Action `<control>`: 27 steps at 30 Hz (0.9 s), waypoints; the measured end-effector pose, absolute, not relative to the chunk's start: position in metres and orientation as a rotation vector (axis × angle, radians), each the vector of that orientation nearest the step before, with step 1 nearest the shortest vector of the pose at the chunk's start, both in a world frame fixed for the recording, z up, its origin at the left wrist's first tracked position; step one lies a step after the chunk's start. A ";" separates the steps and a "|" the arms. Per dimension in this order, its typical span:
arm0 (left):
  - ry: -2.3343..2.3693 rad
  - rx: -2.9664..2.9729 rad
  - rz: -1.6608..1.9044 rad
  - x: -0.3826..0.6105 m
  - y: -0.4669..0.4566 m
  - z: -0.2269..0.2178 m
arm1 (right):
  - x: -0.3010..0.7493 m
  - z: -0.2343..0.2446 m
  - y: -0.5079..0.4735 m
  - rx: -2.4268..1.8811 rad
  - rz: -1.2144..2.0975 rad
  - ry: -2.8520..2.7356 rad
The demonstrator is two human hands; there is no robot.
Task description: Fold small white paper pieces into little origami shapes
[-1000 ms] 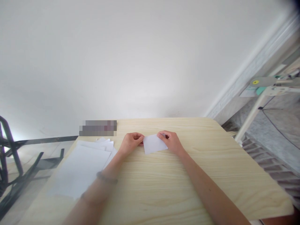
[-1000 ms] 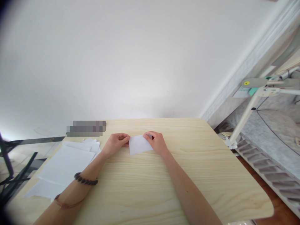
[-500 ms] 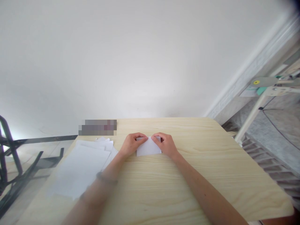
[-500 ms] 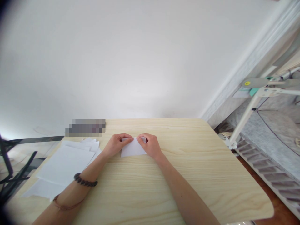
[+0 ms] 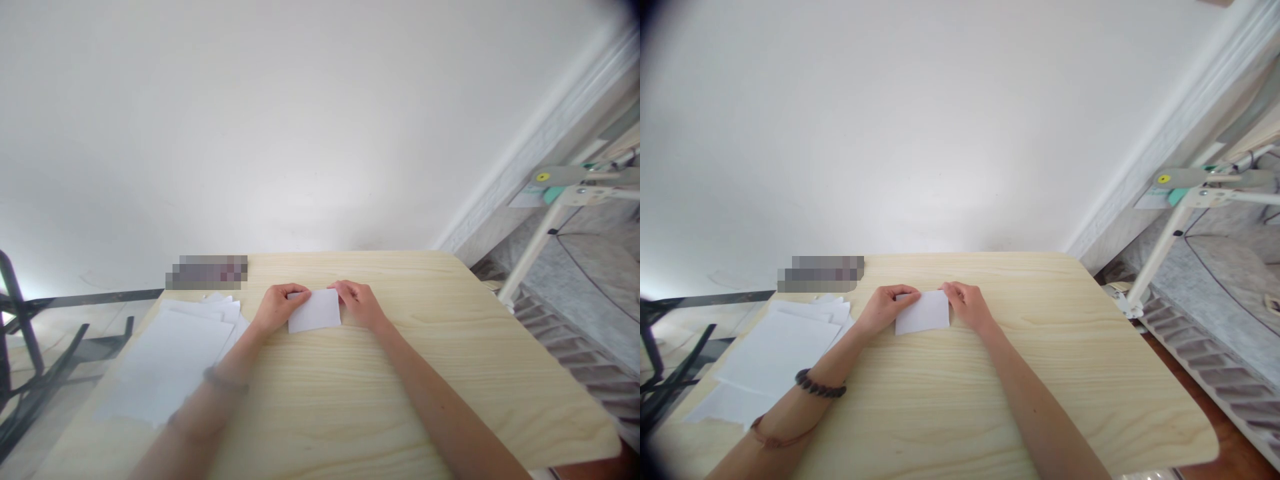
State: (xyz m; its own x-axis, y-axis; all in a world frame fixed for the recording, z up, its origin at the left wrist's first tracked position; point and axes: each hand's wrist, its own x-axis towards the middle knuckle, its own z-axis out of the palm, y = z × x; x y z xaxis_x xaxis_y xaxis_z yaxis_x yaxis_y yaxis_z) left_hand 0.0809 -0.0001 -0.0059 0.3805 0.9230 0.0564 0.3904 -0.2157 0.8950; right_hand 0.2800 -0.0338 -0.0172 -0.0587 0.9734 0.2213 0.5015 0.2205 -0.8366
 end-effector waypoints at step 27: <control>1.042 1.627 0.778 0.082 -0.002 -0.005 | 0.278 -0.014 -0.037 -1.443 0.538 -1.778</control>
